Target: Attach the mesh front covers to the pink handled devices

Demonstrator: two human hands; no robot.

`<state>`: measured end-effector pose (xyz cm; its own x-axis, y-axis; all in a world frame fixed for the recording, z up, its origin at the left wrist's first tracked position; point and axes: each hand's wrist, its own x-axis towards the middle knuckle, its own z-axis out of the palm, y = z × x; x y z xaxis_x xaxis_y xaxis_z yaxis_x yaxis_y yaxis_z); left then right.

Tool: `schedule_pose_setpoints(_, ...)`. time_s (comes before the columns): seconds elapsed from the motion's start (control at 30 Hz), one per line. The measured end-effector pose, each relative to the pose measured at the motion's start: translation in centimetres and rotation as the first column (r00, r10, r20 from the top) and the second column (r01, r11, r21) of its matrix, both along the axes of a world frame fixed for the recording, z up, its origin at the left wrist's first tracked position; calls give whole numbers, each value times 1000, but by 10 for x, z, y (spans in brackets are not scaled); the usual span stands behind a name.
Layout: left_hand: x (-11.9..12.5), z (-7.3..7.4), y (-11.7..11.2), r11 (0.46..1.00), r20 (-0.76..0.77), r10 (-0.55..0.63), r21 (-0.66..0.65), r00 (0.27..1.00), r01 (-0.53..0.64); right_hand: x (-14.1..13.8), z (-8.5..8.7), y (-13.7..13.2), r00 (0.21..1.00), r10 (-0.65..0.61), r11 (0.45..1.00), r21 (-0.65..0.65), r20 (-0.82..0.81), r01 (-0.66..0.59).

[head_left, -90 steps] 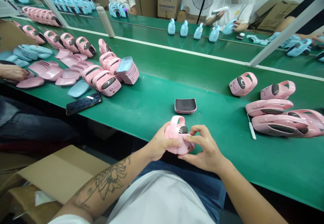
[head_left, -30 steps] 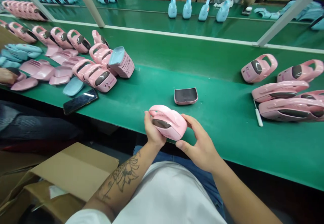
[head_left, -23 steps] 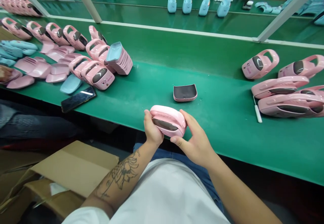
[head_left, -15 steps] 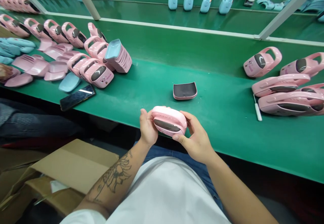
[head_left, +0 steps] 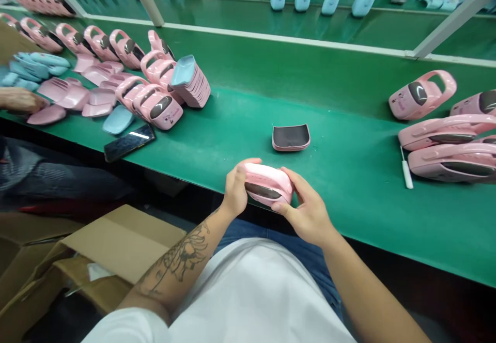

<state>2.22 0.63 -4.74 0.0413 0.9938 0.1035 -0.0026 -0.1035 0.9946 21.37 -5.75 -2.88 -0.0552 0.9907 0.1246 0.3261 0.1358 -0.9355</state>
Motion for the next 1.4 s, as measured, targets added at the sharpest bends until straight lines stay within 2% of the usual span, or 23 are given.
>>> schedule_pose_setpoints(0.03,-7,8,1,985,-115,-108,119,988,121,8,5,3,999,14,1000,-14,34,-14)
schedule_pose_setpoints(0.1,-18,24,4,885,-353,-275,270,894,379,22,12,11,995,29,999,-20,94,-27)
schedule_pose_setpoints(0.17,-22,37,6,801,-481,-380,257,790,541,30,14,17,994,35,999,37,108,-39)
schedule_pose_setpoints(0.2,-21,41,8,793,-501,-403,228,766,565,30,12,18,994,38,995,90,102,-47)
schedule_pose_setpoints(0.27,-17,42,9,816,-499,-398,192,770,546,26,4,18,995,36,978,200,88,-53)
schedule_pose_setpoints(0.33,-11,38,7,827,-476,-385,203,790,525,19,-7,12,998,25,966,256,66,-41)
schedule_pose_setpoints(0.4,-5,34,3,836,-436,-385,209,813,508,11,-19,5,1000,-2,966,258,3,1)
schedule_pose_setpoints(0.5,1,33,-4,880,-359,-393,120,847,459,3,-30,-3,988,-52,977,198,-146,81)
schedule_pose_setpoints(0.6,5,36,-9,896,-318,-396,74,861,439,-2,-32,-5,964,-88,984,129,-252,123)
schedule_pose_setpoints(0.8,8,29,-10,900,-333,-344,150,878,409,-11,-23,-4,928,-160,975,93,-338,202)
schedule_pose_setpoints(0.93,4,25,-5,881,-338,-360,181,869,436,-14,-25,-6,914,-171,970,100,-368,222)
schedule_pose_setpoints(1.03,-1,29,3,843,-347,-466,105,814,528,-7,-25,-5,941,-148,975,117,-305,191)
schedule_pose_setpoints(1.13,-1,32,8,827,-404,-490,65,773,558,10,-17,-2,986,-125,970,194,-108,144)
schedule_pose_setpoints(1.23,7,33,8,825,-463,-437,136,771,549,30,-1,1,991,-24,962,272,129,-13)
schedule_pose_setpoints(1.33,18,34,7,786,-489,-384,272,783,555,46,14,2,952,122,953,235,279,-191)
schedule_pose_setpoints(1.4,24,33,8,764,-509,-344,337,789,550,53,21,3,937,159,955,193,310,-226)
